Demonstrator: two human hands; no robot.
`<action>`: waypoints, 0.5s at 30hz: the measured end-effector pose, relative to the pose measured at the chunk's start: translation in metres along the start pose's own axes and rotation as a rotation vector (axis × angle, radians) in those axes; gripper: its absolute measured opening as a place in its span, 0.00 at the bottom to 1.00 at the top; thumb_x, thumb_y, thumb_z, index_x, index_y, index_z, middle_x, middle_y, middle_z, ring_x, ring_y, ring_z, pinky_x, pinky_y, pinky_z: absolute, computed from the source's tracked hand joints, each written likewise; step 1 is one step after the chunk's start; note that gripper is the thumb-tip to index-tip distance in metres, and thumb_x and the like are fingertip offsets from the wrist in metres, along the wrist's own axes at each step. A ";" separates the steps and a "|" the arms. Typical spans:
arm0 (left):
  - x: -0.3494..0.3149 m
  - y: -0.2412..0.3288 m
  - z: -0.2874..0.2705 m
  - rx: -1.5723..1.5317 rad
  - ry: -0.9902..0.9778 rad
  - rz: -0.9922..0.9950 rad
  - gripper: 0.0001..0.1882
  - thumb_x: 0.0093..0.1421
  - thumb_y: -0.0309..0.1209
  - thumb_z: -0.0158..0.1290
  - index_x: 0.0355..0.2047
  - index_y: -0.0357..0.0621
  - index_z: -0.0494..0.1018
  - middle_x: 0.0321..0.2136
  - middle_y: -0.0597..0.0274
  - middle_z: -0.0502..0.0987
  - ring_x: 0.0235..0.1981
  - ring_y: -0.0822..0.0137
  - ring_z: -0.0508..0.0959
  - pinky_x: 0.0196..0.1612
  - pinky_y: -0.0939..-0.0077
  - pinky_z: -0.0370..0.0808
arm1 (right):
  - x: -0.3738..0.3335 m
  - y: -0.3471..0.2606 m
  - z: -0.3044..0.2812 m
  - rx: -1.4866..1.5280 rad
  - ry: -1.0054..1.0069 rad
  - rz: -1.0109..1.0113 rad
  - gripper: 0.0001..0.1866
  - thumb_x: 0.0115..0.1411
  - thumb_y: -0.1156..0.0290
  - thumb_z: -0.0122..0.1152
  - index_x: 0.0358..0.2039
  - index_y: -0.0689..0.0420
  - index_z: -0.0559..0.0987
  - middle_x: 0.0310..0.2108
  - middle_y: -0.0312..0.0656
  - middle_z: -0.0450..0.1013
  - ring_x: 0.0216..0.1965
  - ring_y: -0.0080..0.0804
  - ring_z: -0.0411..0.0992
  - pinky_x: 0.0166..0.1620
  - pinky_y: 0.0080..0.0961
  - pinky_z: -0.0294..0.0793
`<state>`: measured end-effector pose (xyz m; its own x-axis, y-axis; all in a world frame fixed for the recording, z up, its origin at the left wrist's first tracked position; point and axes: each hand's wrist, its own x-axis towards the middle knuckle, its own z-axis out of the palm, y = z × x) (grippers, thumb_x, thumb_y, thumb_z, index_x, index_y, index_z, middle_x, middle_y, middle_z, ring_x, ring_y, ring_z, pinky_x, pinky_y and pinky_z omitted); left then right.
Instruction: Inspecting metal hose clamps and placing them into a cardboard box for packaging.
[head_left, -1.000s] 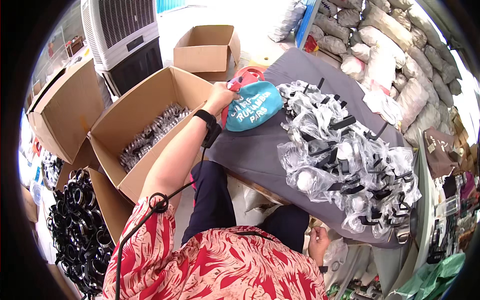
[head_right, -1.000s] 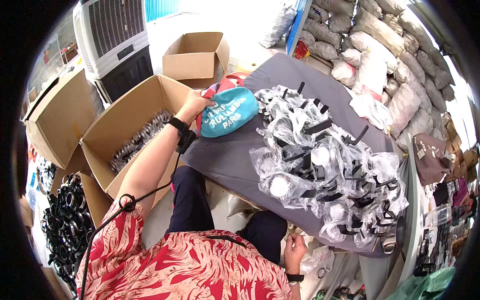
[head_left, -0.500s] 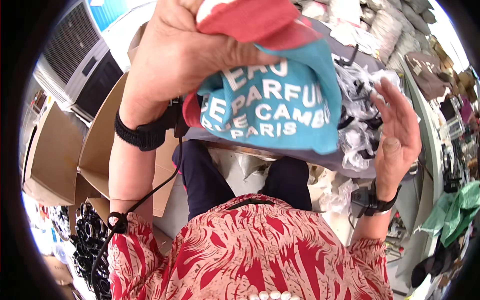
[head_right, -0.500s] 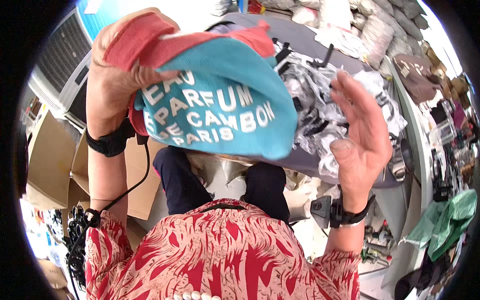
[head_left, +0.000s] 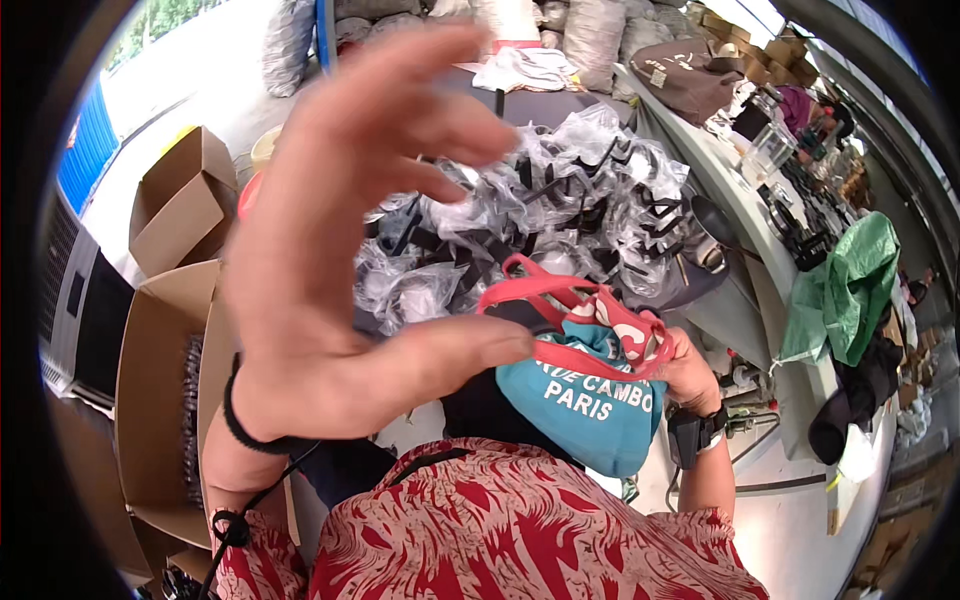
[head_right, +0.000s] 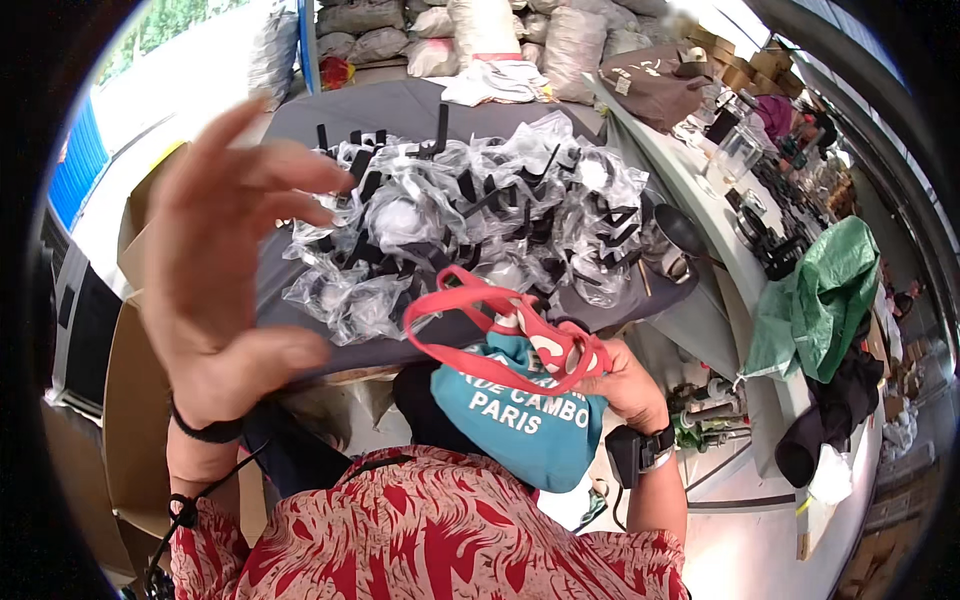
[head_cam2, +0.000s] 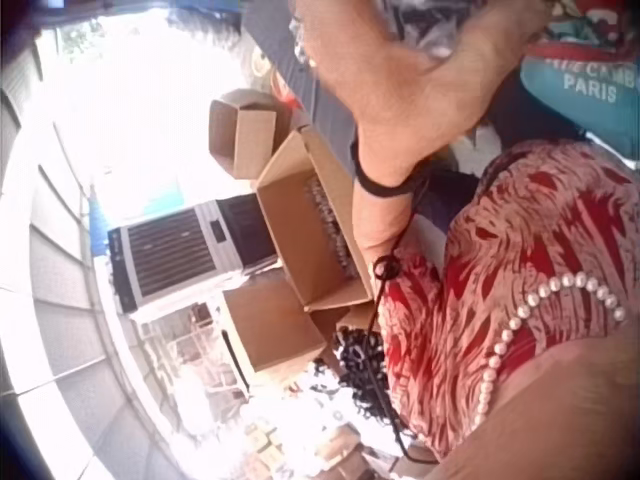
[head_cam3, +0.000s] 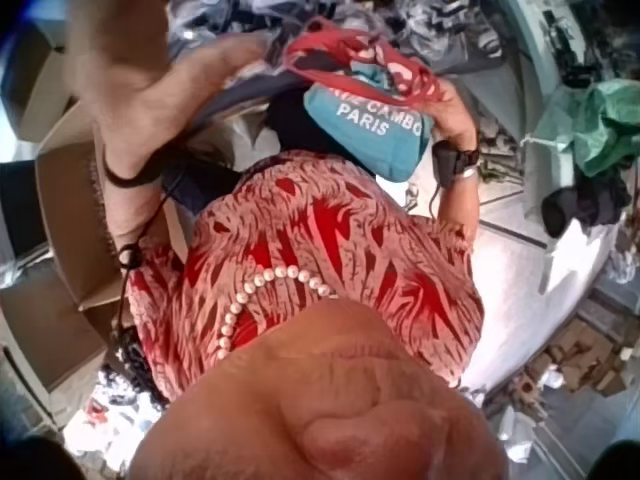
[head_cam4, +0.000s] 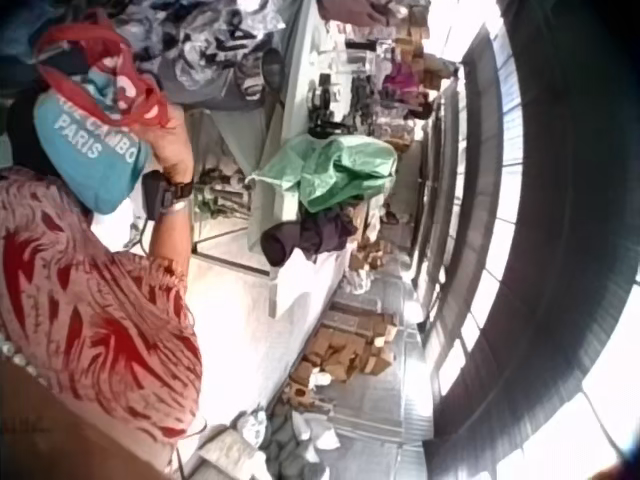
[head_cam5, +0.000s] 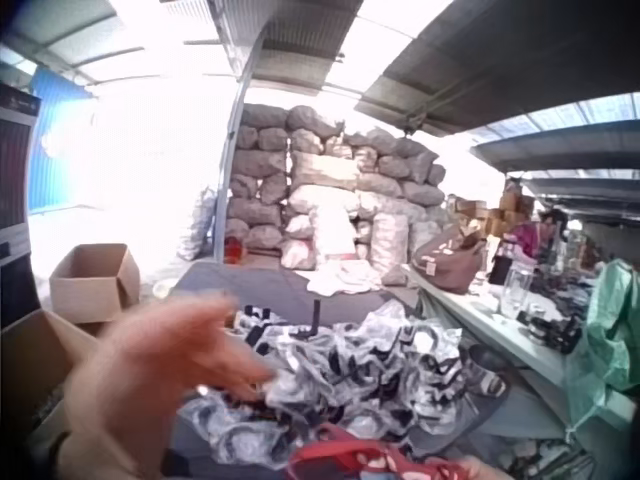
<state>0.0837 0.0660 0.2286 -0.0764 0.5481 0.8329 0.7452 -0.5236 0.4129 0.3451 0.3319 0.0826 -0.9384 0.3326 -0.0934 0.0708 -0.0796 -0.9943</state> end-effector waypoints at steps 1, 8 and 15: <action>0.000 0.003 0.000 -0.015 0.202 0.027 0.56 0.39 0.46 0.69 0.61 0.30 0.51 0.51 0.42 0.67 0.50 0.55 0.72 0.48 0.67 0.70 | -0.013 0.014 -0.013 -0.011 0.029 0.068 0.18 0.45 0.84 0.65 0.40 0.62 0.80 0.44 0.36 0.75 0.46 0.21 0.71 0.52 0.20 0.66; -0.008 0.027 -0.017 0.105 0.381 -0.135 0.55 0.44 0.57 0.62 0.63 0.38 0.49 0.54 0.44 0.64 0.55 0.52 0.68 0.52 0.59 0.69 | -0.071 0.161 -0.070 -0.138 0.251 0.577 0.18 0.46 0.81 0.65 0.41 0.63 0.79 0.36 0.35 0.77 0.35 0.23 0.73 0.43 0.20 0.72; -0.005 0.024 -0.032 0.275 0.324 -0.119 0.53 0.46 0.57 0.60 0.63 0.39 0.50 0.55 0.44 0.63 0.56 0.52 0.66 0.53 0.58 0.68 | -0.145 0.307 -0.107 -0.479 0.627 1.046 0.20 0.39 0.70 0.76 0.33 0.62 0.81 0.26 0.36 0.76 0.26 0.23 0.71 0.31 0.25 0.69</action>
<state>0.0807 0.0303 0.2464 -0.3440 0.3381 0.8760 0.8638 -0.2519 0.4364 0.5392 0.3600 -0.2147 -0.0601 0.7057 -0.7059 0.8996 -0.2682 -0.3448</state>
